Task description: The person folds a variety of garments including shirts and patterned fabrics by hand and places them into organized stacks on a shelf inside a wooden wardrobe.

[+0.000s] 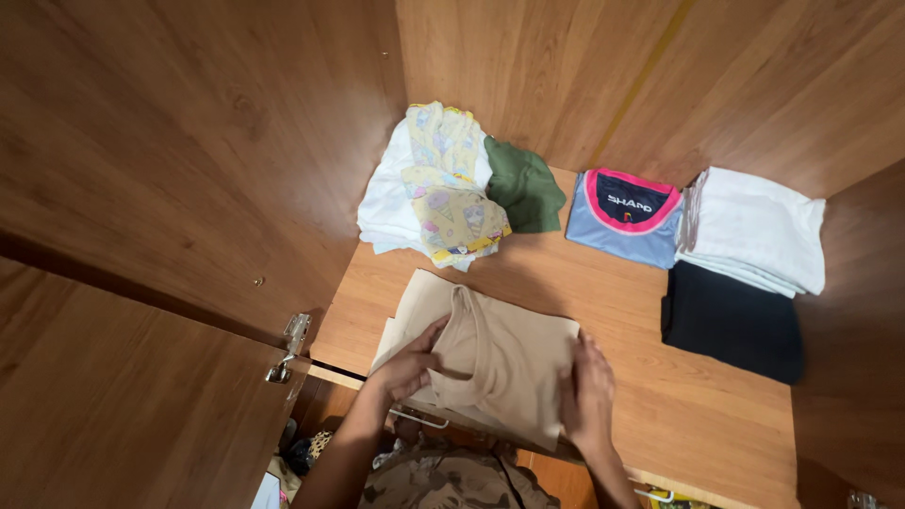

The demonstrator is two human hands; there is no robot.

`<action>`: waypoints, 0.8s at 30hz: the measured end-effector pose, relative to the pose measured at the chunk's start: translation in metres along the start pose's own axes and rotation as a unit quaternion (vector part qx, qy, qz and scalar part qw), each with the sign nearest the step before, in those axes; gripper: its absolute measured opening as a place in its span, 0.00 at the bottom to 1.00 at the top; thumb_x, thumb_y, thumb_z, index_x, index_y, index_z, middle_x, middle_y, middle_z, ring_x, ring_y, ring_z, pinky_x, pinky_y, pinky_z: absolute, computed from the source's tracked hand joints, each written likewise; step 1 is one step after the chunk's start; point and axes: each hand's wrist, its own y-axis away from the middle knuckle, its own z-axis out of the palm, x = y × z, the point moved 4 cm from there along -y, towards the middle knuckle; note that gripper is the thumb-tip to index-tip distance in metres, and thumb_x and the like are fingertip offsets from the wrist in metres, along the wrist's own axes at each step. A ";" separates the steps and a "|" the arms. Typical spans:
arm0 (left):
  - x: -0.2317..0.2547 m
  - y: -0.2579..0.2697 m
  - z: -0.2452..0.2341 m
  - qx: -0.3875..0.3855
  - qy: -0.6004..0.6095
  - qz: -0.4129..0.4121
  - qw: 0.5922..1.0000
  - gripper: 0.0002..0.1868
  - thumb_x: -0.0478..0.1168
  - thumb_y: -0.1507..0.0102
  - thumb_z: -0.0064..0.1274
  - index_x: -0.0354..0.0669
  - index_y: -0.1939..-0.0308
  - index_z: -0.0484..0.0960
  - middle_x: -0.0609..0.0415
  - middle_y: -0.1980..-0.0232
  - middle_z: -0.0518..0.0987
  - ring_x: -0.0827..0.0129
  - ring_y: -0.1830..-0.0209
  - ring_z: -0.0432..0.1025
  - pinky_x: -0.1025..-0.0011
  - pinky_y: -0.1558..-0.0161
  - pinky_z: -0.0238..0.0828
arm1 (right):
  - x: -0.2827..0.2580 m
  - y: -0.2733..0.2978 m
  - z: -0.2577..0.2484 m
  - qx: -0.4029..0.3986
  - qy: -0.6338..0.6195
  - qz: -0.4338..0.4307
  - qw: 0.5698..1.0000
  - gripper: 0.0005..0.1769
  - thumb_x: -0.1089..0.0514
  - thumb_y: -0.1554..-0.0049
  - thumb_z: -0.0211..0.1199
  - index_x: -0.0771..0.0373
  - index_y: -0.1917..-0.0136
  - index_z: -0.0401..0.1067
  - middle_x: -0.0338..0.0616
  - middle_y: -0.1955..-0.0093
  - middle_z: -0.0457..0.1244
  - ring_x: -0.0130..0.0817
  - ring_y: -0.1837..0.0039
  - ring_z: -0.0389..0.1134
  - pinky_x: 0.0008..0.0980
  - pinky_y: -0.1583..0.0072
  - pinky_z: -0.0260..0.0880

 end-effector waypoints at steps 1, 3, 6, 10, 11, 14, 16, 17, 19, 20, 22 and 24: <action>-0.001 -0.003 -0.005 0.001 0.002 0.003 1.000 0.49 0.20 0.45 0.37 0.59 0.21 0.54 0.60 0.27 0.67 0.67 0.33 0.69 0.73 0.47 0.77 | 0.000 -0.004 0.003 -0.001 -0.001 -0.003 1.000 0.31 0.49 0.34 0.50 0.59 0.20 0.55 0.53 0.17 0.51 0.52 0.17 0.49 0.56 0.20 0.44; -0.007 -0.005 -0.021 0.023 -0.043 0.006 0.999 0.50 0.19 0.46 0.39 0.58 0.20 0.58 0.59 0.29 0.70 0.68 0.40 0.69 0.76 0.52 0.73 | -0.002 0.000 0.022 -0.175 0.156 -0.035 0.972 0.39 0.42 0.40 0.53 0.55 0.20 0.50 0.47 0.18 0.45 0.53 0.18 0.40 0.61 0.24 0.31; -0.001 0.011 -0.040 -0.030 -0.148 0.126 0.980 0.49 0.16 0.48 0.42 0.52 0.23 0.65 0.51 0.34 0.74 0.69 0.35 0.71 0.76 0.44 0.76 | 0.003 0.008 0.020 -0.212 0.182 0.028 0.960 0.40 0.40 0.41 0.53 0.50 0.20 0.48 0.38 0.17 0.42 0.47 0.16 0.38 0.59 0.22 0.26; 0.005 0.021 -0.039 0.151 -0.162 0.116 0.968 0.37 0.19 0.47 0.44 0.49 0.36 0.78 0.51 0.38 0.76 0.62 0.42 0.75 0.71 0.50 0.78 | 0.003 0.006 0.021 -0.202 0.156 0.015 0.967 0.41 0.42 0.41 0.53 0.53 0.20 0.47 0.44 0.16 0.40 0.51 0.17 0.36 0.61 0.24 0.26; 0.011 0.028 -0.028 0.226 -0.250 0.178 0.924 0.28 0.25 0.44 0.49 0.49 0.41 0.80 0.53 0.39 0.78 0.63 0.44 0.77 0.70 0.48 0.78 | -0.001 0.006 0.018 -0.161 0.110 -0.005 0.981 0.40 0.42 0.40 0.52 0.54 0.19 0.47 0.47 0.16 0.40 0.53 0.16 0.36 0.61 0.23 0.26; 0.006 0.039 0.024 0.282 -0.501 0.272 0.772 0.15 0.42 0.44 0.62 0.44 0.54 0.84 0.48 0.41 0.78 0.57 0.43 0.73 0.61 0.44 0.71 | -0.017 0.012 0.023 -0.102 0.049 -0.023 0.993 0.37 0.43 0.35 0.47 0.56 0.18 0.46 0.49 0.14 0.39 0.53 0.14 0.35 0.60 0.20 0.26; -0.008 0.036 0.041 0.253 -0.650 0.295 0.653 0.22 0.54 0.47 0.72 0.40 0.62 0.86 0.42 0.41 0.76 0.51 0.40 0.66 0.53 0.42 0.63 | -0.026 0.013 0.029 -0.086 0.036 -0.022 0.995 0.35 0.43 0.32 0.44 0.57 0.17 0.44 0.47 0.13 0.39 0.52 0.11 0.34 0.60 0.17 0.27; -0.014 0.033 0.042 0.260 -0.667 0.319 0.621 0.22 0.55 0.45 0.69 0.40 0.64 0.86 0.43 0.43 0.76 0.51 0.41 0.66 0.53 0.42 0.62 | -0.031 0.011 0.037 -0.131 0.121 -0.058 0.982 0.36 0.41 0.35 0.45 0.55 0.19 0.47 0.47 0.15 0.40 0.52 0.14 0.33 0.61 0.21 0.26; -0.020 0.029 0.029 0.266 -0.684 0.345 0.585 0.22 0.56 0.43 0.66 0.40 0.65 0.86 0.45 0.46 0.77 0.50 0.42 0.66 0.52 0.41 0.61 | -0.035 0.007 0.039 -0.171 0.205 -0.092 0.959 0.36 0.40 0.38 0.45 0.53 0.22 0.49 0.46 0.18 0.41 0.52 0.18 0.32 0.61 0.24 0.24; -0.018 0.034 0.013 0.292 -0.643 0.325 0.630 0.22 0.59 0.44 0.65 0.43 0.68 0.86 0.49 0.46 0.77 0.54 0.44 0.67 0.55 0.42 0.62 | -0.035 0.006 0.035 -0.176 0.196 -0.086 0.961 0.36 0.39 0.38 0.45 0.53 0.21 0.50 0.45 0.18 0.41 0.51 0.17 0.33 0.61 0.24 0.24; -0.017 0.044 -0.003 0.317 -0.598 0.300 0.672 0.22 0.61 0.45 0.64 0.46 0.72 0.86 0.53 0.47 0.78 0.59 0.45 0.68 0.58 0.44 0.63 | -0.037 0.006 0.030 -0.184 0.186 -0.079 0.962 0.37 0.38 0.39 0.44 0.53 0.21 0.50 0.45 0.17 0.41 0.49 0.17 0.33 0.60 0.23 0.25; -0.007 0.061 -0.003 0.340 -0.627 0.343 0.611 0.17 0.53 0.51 0.70 0.45 0.76 0.85 0.47 0.50 0.76 0.49 0.44 0.66 0.50 0.44 0.57 | -0.039 0.004 0.029 -0.218 0.177 -0.080 0.957 0.36 0.41 0.38 0.44 0.55 0.21 0.52 0.46 0.17 0.42 0.52 0.17 0.35 0.61 0.24 0.24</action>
